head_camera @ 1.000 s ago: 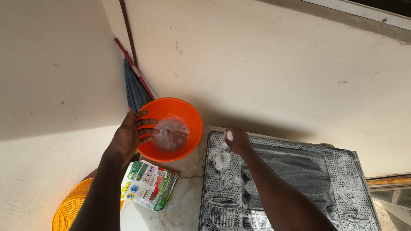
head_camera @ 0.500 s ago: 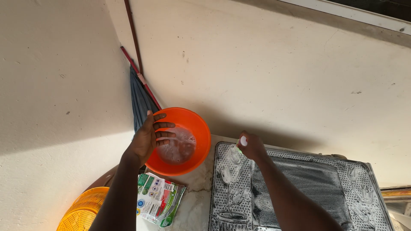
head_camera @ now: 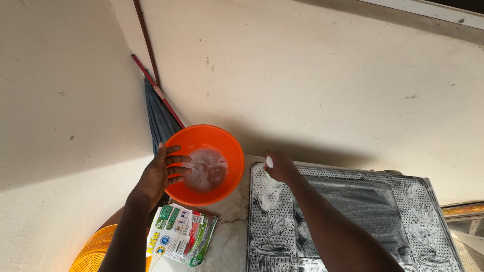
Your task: Scrubbing a 'Welcome' door mat with a brush and soapy water.
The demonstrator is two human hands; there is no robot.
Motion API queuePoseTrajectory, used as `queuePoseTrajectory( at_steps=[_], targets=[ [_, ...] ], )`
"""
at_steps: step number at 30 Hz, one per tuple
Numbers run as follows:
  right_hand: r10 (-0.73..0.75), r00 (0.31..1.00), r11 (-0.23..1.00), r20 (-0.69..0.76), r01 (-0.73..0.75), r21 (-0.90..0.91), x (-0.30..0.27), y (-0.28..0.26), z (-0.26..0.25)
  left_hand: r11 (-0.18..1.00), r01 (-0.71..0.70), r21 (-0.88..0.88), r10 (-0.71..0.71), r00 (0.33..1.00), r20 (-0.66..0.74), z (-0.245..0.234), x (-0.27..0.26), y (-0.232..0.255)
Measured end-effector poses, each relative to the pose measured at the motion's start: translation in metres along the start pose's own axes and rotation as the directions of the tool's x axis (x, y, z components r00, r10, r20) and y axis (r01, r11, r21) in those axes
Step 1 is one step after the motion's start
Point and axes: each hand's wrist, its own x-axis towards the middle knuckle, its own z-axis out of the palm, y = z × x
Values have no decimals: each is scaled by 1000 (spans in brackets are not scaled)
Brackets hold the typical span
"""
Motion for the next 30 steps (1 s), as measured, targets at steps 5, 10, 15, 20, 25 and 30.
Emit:
queuePoseTrajectory(
  at_steps=[5, 10, 15, 20, 25, 30],
  targets=[
    [-206, 979, 977, -15, 206, 53, -28, -36, 26, 1000, 16, 16, -16, 1000, -6, 4, -8, 0],
    [-214, 966, 968, 142, 190, 163, -58, 15, 3, 1000, 16, 23, -17, 999, 36, 23, -10, -3],
    [-49, 999, 995, -4, 49, -88, -38, 27, 0, 999, -20, 50, 17, 998, 53, 37, -45, 10],
    [-130, 983, 991, 126, 127, 35, -91, -22, 30, 999, 4, 32, -4, 1000, 18, 28, -52, -9],
    [-313, 883, 942, 349, 243, 232, -131, 37, 5, 997, 37, 70, -40, 998, 41, 65, -63, -20],
    [-135, 961, 991, 240, 135, 19, -136, 45, 0, 998, -69, -8, 69, 995, 69, 83, -99, -18]
  ],
)
